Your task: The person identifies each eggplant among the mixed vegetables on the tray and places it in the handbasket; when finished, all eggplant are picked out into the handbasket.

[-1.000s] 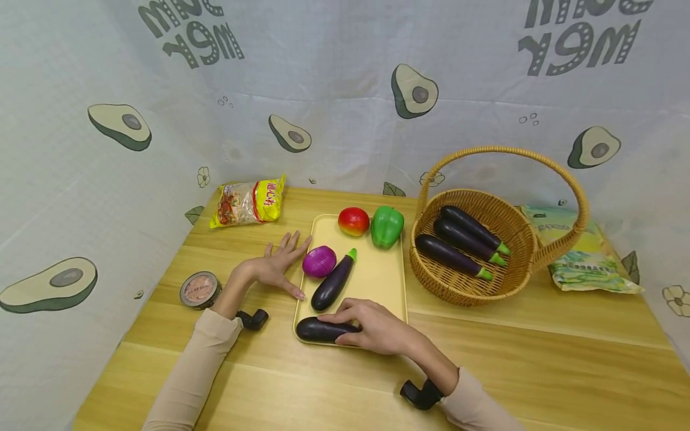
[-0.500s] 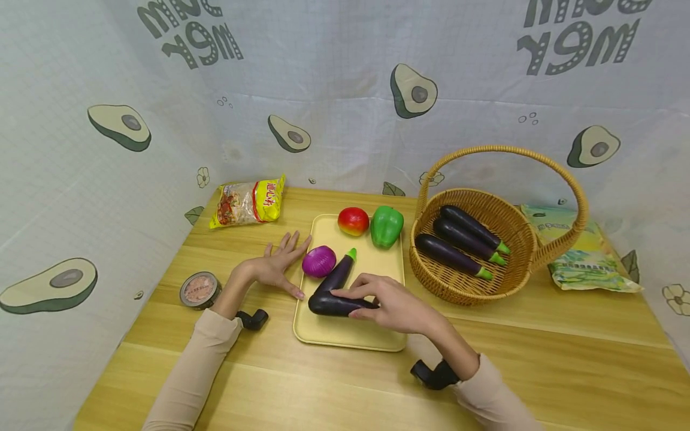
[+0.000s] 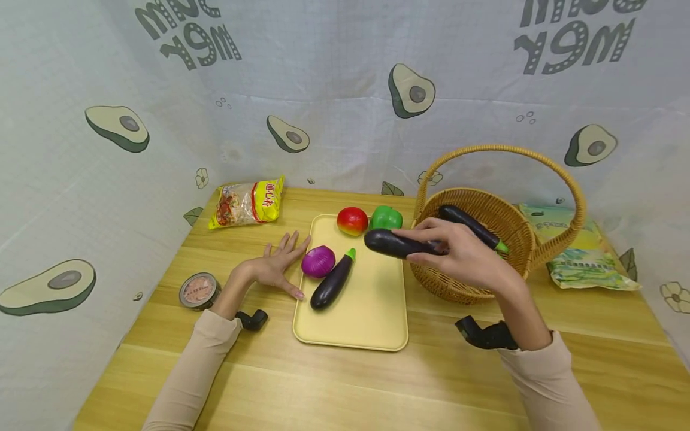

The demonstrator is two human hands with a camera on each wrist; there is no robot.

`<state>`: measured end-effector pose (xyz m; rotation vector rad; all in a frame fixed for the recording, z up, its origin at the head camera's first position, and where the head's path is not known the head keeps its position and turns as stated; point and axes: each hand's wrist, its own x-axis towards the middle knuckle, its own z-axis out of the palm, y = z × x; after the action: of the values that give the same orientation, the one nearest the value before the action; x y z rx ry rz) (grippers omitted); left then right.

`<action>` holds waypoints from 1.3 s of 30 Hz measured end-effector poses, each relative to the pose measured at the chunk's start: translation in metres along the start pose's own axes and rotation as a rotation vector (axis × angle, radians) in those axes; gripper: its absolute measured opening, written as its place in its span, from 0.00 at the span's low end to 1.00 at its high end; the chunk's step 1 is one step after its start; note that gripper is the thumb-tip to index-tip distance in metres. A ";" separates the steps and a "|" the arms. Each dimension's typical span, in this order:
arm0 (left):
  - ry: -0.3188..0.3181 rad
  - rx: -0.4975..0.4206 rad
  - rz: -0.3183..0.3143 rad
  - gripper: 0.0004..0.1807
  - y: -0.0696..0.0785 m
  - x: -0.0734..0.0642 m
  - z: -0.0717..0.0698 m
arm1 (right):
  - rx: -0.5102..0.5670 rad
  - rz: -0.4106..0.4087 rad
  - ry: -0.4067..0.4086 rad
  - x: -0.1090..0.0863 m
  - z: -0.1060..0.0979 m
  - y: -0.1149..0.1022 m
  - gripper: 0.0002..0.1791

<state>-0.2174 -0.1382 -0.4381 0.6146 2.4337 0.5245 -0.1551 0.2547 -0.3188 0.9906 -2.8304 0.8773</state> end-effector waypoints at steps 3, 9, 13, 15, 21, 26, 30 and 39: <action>0.004 0.002 0.001 0.74 0.000 -0.001 -0.001 | -0.023 0.045 0.013 -0.004 -0.020 0.013 0.27; -0.005 0.004 0.004 0.74 0.000 -0.001 -0.001 | -0.034 0.265 -0.007 -0.010 -0.050 0.039 0.27; -0.006 0.003 0.003 0.73 0.000 -0.001 0.000 | -0.030 0.355 -0.057 -0.010 -0.057 0.057 0.28; -0.005 0.002 0.004 0.73 -0.001 -0.001 0.000 | -0.015 0.395 -0.095 -0.008 -0.058 0.066 0.29; -0.003 0.002 0.005 0.74 0.000 -0.001 0.000 | 0.056 0.512 -0.182 0.002 -0.056 0.087 0.31; -0.005 0.006 0.002 0.74 0.000 -0.001 0.000 | 0.105 0.529 -0.214 0.011 -0.050 0.099 0.30; -0.008 0.004 0.000 0.73 0.000 0.000 0.001 | 0.079 0.527 -0.228 0.016 -0.048 0.105 0.29; -0.010 0.010 -0.002 0.74 0.000 0.000 0.000 | 0.048 0.512 -0.234 0.023 -0.039 0.113 0.28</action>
<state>-0.2176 -0.1379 -0.4382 0.6180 2.4282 0.5074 -0.2449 0.3343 -0.3383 0.3842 -3.3501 0.9110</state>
